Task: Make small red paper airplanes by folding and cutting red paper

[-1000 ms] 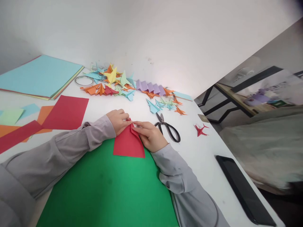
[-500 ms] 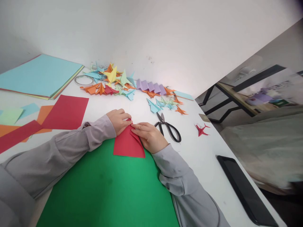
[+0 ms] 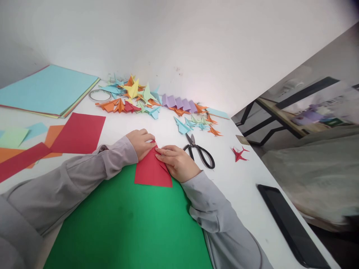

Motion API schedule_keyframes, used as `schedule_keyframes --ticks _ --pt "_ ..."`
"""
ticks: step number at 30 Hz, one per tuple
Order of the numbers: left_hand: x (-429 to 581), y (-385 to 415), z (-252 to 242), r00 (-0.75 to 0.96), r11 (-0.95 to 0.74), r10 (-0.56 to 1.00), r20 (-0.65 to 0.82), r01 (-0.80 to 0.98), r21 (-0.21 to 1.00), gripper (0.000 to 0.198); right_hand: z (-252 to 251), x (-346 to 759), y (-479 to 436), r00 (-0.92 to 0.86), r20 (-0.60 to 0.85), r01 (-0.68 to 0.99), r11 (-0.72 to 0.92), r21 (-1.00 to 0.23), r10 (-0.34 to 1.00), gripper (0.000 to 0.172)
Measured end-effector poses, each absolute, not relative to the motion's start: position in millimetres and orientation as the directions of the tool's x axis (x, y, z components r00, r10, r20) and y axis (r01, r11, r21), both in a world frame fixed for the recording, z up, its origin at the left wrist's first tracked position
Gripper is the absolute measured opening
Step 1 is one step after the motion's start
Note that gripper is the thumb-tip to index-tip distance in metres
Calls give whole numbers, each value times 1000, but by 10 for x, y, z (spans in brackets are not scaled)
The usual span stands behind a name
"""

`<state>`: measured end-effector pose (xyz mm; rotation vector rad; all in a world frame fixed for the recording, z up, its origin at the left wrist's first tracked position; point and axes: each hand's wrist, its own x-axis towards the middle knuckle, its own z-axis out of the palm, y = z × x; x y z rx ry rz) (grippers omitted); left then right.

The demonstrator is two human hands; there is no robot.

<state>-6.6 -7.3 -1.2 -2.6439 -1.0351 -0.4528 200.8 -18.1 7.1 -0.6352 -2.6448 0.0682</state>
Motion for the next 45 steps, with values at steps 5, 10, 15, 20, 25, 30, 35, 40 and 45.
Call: schedule_keyframes --ticks 5,10,15,20,25,30,35,40,45 --pt "-68 -91 -3 667 -682 634 390 721 -124 29 71 2004 -181 -811 364 439 888 -139 458 31" --pt "-70 -75 0 698 -703 614 369 696 -145 29 65 2000 -182 -805 378 436 888 -144 457 30" --pt "-74 -58 -22 713 -715 599 366 681 -156 29 63 1989 -199 -797 372 456 878 -148 476 30" --pt "-73 -52 -36 710 -711 593 380 683 -167 29 65 1980 -208 -790 379 464 874 -144 482 31" --pt "-74 -70 -22 701 -705 602 383 691 -159 28 64 1978 -205 -790 378 463 874 -148 482 32" --pt "-66 -94 3 665 -666 636 392 729 -157 27 67 1977 -207 -792 375 460 875 -152 481 31" --pt "-63 -74 1 704 -700 611 362 694 -168 28 71 1975 -210 -794 371 465 874 -140 482 31" --pt "-76 -42 -24 699 -711 618 361 692 -122 28 71 1971 -211 -795 370 468 874 -133 482 31" --pt "-80 -40 -18 697 -720 622 355 688 -90 30 80 1969 -208 -800 370 457 879 -133 472 31"
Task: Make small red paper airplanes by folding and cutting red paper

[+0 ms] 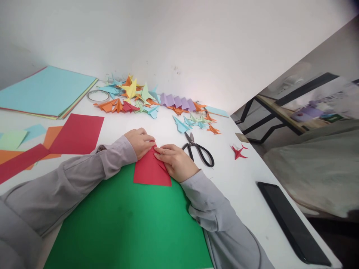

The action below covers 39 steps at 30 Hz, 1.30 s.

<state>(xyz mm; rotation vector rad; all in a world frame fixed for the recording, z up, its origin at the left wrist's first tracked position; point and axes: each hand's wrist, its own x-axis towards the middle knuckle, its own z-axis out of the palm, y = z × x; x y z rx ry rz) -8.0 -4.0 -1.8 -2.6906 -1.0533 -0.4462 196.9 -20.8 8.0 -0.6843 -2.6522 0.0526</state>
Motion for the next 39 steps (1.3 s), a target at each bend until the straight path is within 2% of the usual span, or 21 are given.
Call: schedule_keyframes --ticks 14,23,32,39 --pt "-89 -54 -20 710 -736 587 390 668 -110 34 58 1978 -182 -787 440 410 900 -149 432 29" --pt "-88 -62 -11 708 -729 594 382 675 -117 34 64 1966 -186 -796 420 429 896 -117 436 29" --pt "-63 -71 -17 701 -713 632 331 693 -108 36 70 1948 -189 -802 404 443 891 -94 441 28" --pt "-49 -109 18 636 -640 710 302 762 -100 46 79 1953 -190 -809 388 443 892 -89 441 30"
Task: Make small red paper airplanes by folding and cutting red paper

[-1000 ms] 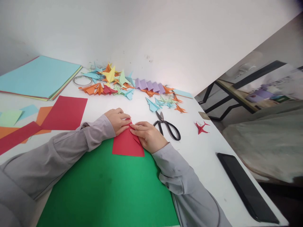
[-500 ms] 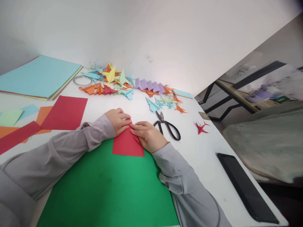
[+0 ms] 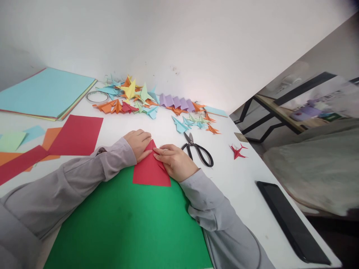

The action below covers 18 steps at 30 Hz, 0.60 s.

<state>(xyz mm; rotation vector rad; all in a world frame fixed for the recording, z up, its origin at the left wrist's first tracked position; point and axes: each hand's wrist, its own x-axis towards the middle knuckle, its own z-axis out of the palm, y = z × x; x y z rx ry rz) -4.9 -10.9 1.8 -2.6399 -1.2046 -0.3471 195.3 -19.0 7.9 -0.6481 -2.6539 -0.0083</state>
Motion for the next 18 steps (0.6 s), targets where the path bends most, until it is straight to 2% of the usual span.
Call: schedule_keyframes --ticks 18 --pt "-37 -111 -10 613 -622 726 311 779 -84 40 83 1935 -189 -813 363 465 883 -66 455 29"
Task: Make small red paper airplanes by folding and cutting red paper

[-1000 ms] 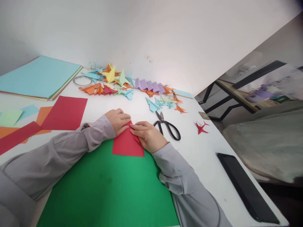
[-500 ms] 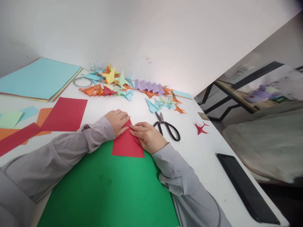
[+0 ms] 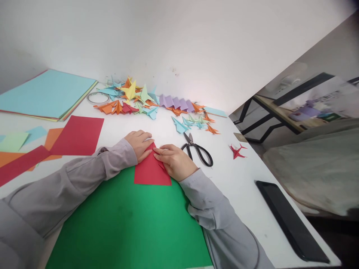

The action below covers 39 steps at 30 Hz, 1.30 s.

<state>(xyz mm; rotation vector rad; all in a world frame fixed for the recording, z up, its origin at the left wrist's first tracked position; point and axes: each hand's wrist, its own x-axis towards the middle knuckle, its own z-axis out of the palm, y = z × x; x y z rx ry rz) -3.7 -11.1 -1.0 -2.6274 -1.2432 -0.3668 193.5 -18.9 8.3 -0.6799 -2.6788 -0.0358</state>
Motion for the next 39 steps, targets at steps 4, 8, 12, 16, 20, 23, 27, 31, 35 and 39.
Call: schedule_keyframes --ticks 4,8,12,16,20,23,27,31,35,39 --pt "-48 -101 -34 603 -620 729 325 782 -61 46 82 1938 -190 -810 361 471 879 -70 463 29" --pt "-59 -91 -47 628 -666 676 386 745 -47 38 78 1942 -186 -813 351 474 878 -67 465 29" --pt "-80 -67 -57 701 -764 569 429 644 -39 30 72 1949 -179 -813 342 478 876 -69 471 27" --pt "-111 -54 -61 731 -792 541 416 609 -40 30 73 1953 -175 -810 347 479 875 -76 473 27" --pt "-117 -79 -26 749 -801 532 396 597 -53 31 83 1948 -178 -816 341 472 878 -72 467 27" --pt "-113 -92 -1 759 -810 520 391 584 -56 32 91 1944 -184 -816 331 479 875 -74 475 26" --pt "-132 -68 -20 760 -819 524 384 573 -16 33 93 1947 -189 -815 333 478 875 -76 474 27" --pt "-174 -32 -44 776 -838 514 366 544 22 35 93 1948 -183 -817 333 478 876 -65 471 28" --pt "-214 -30 -47 796 -849 498 344 528 6 37 99 1944 -179 -817 335 481 875 -55 470 28" --pt "-237 -49 -74 764 -805 549 339 592 -32 37 108 1940 -182 -821 339 472 880 -51 460 28"
